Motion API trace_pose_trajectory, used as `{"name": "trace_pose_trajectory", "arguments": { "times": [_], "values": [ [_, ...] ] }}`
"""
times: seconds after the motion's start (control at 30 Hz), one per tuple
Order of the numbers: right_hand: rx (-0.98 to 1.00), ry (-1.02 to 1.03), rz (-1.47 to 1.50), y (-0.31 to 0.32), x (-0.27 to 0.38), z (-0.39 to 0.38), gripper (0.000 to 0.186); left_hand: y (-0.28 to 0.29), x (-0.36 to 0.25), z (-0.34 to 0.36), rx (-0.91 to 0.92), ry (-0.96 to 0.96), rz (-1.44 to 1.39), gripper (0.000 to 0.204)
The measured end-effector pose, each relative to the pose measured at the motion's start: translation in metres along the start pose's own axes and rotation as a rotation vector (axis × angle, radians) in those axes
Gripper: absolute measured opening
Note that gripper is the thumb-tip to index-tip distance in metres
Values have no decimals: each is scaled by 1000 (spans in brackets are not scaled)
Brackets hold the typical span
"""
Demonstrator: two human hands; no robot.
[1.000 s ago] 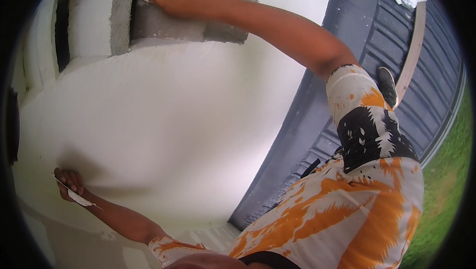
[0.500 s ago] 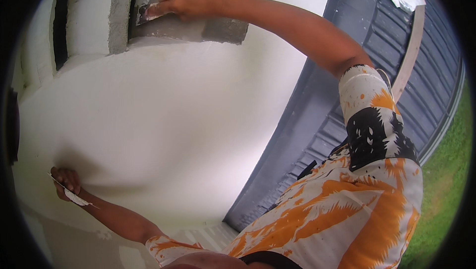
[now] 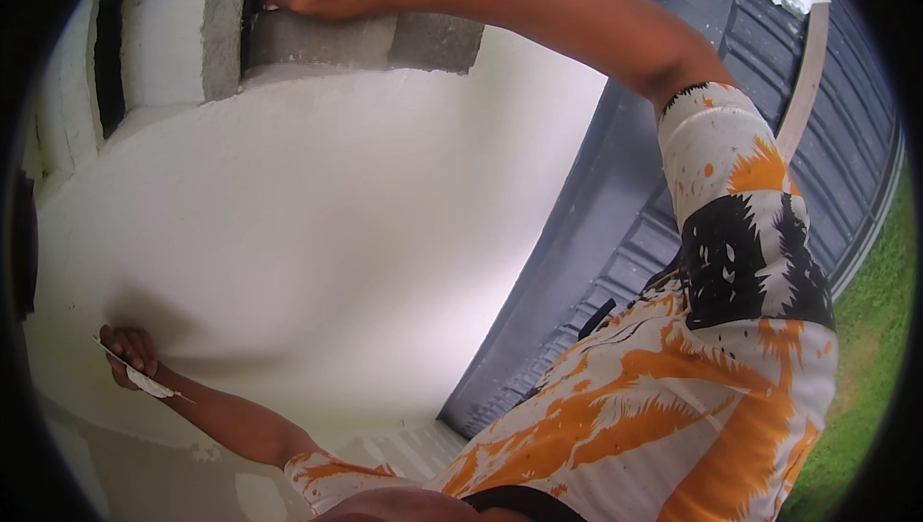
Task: The person applies white plaster to a ceiling using a trowel and a smaller putty knife. They repeatedly scoop plaster from the trowel and spread it into recessed ceiling sections, smoothing the surface as they work.
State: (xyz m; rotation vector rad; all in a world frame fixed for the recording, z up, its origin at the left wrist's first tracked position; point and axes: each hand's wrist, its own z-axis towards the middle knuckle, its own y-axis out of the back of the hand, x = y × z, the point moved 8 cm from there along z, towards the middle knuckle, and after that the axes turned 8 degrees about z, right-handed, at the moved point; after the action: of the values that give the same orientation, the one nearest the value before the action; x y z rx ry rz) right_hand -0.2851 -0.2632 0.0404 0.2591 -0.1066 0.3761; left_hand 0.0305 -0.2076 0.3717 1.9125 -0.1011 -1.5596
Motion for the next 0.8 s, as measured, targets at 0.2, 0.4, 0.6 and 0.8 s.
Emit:
{"name": "trace_pose_trajectory", "arguments": {
  "times": [0.2, 0.4, 0.6, 0.8],
  "values": [
    [-168, -153, 25, 15, 4, -11, 28, 2, 1, -4, 6, 20, -8, 19],
    [282, -182, 111, -9, 23, -24, 33, 0, 2, -2, 0, 13, 13, 19],
    [3, -1, 215, 17, 15, -14, 23, 2, -2, -3, -31, -6, 26, 19],
    [-135, -223, 149, 44, 2, -11, 19, 4, 0, -8, -31, 7, 8, 20]
  ]
}}
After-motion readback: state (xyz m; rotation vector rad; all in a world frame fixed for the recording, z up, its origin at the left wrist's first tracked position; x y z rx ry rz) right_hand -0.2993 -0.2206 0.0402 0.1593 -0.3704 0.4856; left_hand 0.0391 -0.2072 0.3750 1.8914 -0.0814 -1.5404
